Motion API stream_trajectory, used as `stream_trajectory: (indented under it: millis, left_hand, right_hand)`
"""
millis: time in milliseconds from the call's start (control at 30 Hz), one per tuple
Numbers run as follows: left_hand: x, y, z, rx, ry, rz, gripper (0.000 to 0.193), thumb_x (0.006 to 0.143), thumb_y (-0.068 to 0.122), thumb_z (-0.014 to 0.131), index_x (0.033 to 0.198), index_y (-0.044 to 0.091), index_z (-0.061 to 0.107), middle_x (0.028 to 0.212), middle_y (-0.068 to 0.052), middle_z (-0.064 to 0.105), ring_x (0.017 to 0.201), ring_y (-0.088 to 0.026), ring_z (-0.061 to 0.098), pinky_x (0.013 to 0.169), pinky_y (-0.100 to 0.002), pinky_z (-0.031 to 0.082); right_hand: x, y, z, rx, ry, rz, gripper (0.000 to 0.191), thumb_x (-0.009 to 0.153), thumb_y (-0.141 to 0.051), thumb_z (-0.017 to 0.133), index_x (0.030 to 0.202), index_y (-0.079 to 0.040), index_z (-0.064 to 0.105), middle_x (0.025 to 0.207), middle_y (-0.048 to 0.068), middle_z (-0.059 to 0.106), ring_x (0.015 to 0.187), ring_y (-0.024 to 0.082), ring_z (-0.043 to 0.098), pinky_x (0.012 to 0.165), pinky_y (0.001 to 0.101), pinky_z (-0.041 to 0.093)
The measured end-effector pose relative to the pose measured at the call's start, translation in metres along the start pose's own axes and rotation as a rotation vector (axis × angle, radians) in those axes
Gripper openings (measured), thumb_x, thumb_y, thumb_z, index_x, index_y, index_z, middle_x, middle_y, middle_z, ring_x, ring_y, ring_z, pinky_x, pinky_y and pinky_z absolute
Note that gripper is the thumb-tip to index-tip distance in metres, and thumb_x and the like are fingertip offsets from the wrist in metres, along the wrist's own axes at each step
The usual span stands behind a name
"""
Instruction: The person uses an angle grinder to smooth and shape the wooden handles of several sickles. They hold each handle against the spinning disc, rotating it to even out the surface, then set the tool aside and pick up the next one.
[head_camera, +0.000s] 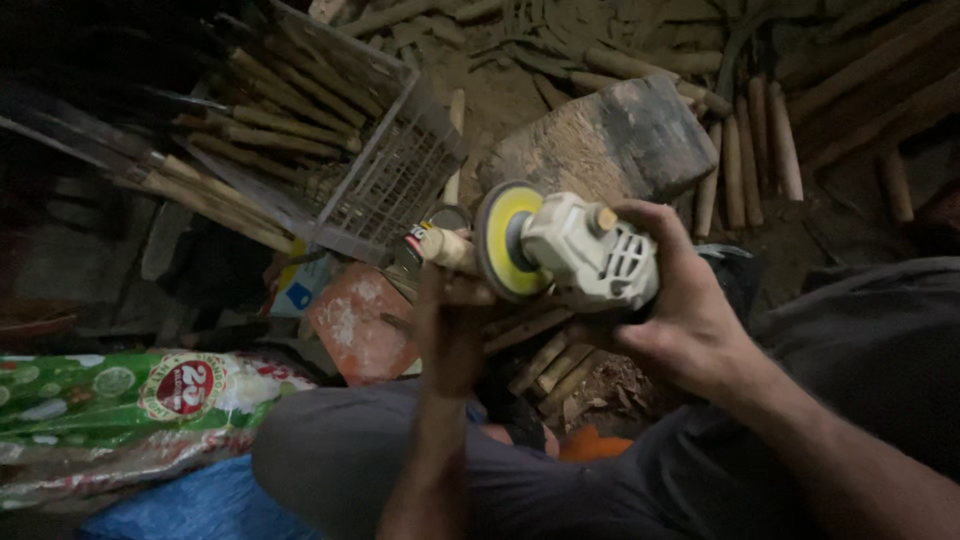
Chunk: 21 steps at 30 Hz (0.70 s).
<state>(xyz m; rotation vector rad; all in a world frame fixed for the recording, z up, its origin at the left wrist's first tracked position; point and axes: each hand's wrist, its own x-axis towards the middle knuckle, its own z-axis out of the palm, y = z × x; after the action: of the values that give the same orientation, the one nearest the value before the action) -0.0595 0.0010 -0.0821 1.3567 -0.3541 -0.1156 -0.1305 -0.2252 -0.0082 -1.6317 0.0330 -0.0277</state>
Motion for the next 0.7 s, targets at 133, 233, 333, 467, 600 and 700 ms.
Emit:
stream_trajectory:
  millis: [133, 233, 333, 467, 600, 700]
  left_hand:
    - [0.002, 0.006, 0.006, -0.006, 0.053, -0.057, 0.043, 0.106, 0.022, 0.061, 0.142, 0.004, 0.045, 0.124, -0.007, 0.059, 0.106, -0.017, 0.061, 0.09, -0.032, 0.056]
    - [0.006, 0.005, 0.01, 0.036, 0.082, 0.014, 0.039, 0.109, 0.025, 0.061, 0.139, 0.005, 0.045, 0.123, -0.008, 0.061, 0.11, -0.017, 0.061, 0.098, -0.033, 0.055]
    - [0.006, 0.004, 0.009, 0.061, 0.103, 0.061, 0.035, 0.109, 0.025, 0.063, 0.133, 0.006, 0.046, 0.125, -0.007, 0.06, 0.112, -0.017, 0.06, 0.099, -0.034, 0.055]
    - [-0.001, 0.005, 0.004, 0.177, 0.147, 0.008, 0.036, 0.106, 0.026, 0.064, 0.132, 0.002, 0.056, 0.125, -0.009, 0.064, 0.112, -0.018, 0.062, 0.099, -0.033, 0.055]
    - [-0.003, 0.002, 0.001, 0.145, 0.108, 0.132, 0.038, 0.11, 0.027, 0.06, 0.137, 0.0, 0.059, 0.134, -0.009, 0.063, 0.125, -0.019, 0.062, 0.11, -0.033, 0.052]
    - [-0.005, -0.005, -0.001, 0.177, 0.151, 0.087, 0.043, 0.108, 0.027, 0.06, 0.142, 0.0, 0.056, 0.135, -0.008, 0.064, 0.123, -0.019, 0.064, 0.106, -0.033, 0.054]
  right_hand:
    - [0.001, 0.0, -0.003, 0.052, 0.009, -0.048, 0.103, 0.073, -0.029, 0.093, 0.151, -0.004, 0.032, 0.135, 0.013, 0.056, 0.128, 0.025, 0.063, 0.108, 0.0404, 0.06]
    - [0.001, 0.0, -0.004, -0.073, 0.034, 0.027, 0.103, 0.068, -0.026, 0.093, 0.149, -0.005, 0.032, 0.131, 0.013, 0.056, 0.125, 0.025, 0.065, 0.106, 0.0405, 0.061]
    - [0.0, -0.001, -0.003, -0.071, 0.029, 0.062, 0.1, 0.069, -0.024, 0.092, 0.148, -0.005, 0.033, 0.128, 0.013, 0.058, 0.124, 0.025, 0.065, 0.106, 0.0406, 0.062]
    - [0.001, -0.001, -0.002, -0.032, 0.012, 0.046, 0.101, 0.068, -0.019, 0.091, 0.149, -0.005, 0.033, 0.129, 0.013, 0.057, 0.125, 0.025, 0.065, 0.107, 0.0412, 0.061]
    - [0.002, -0.001, -0.001, -0.027, -0.018, 0.027, 0.103, 0.066, -0.015, 0.093, 0.149, -0.005, 0.033, 0.133, 0.013, 0.054, 0.126, 0.026, 0.063, 0.109, 0.0417, 0.059]
    - [0.0, -0.002, 0.002, -0.07, -0.032, 0.114, 0.1, 0.066, -0.015, 0.09, 0.148, -0.006, 0.034, 0.129, 0.013, 0.06, 0.122, 0.025, 0.067, 0.106, 0.0411, 0.06]
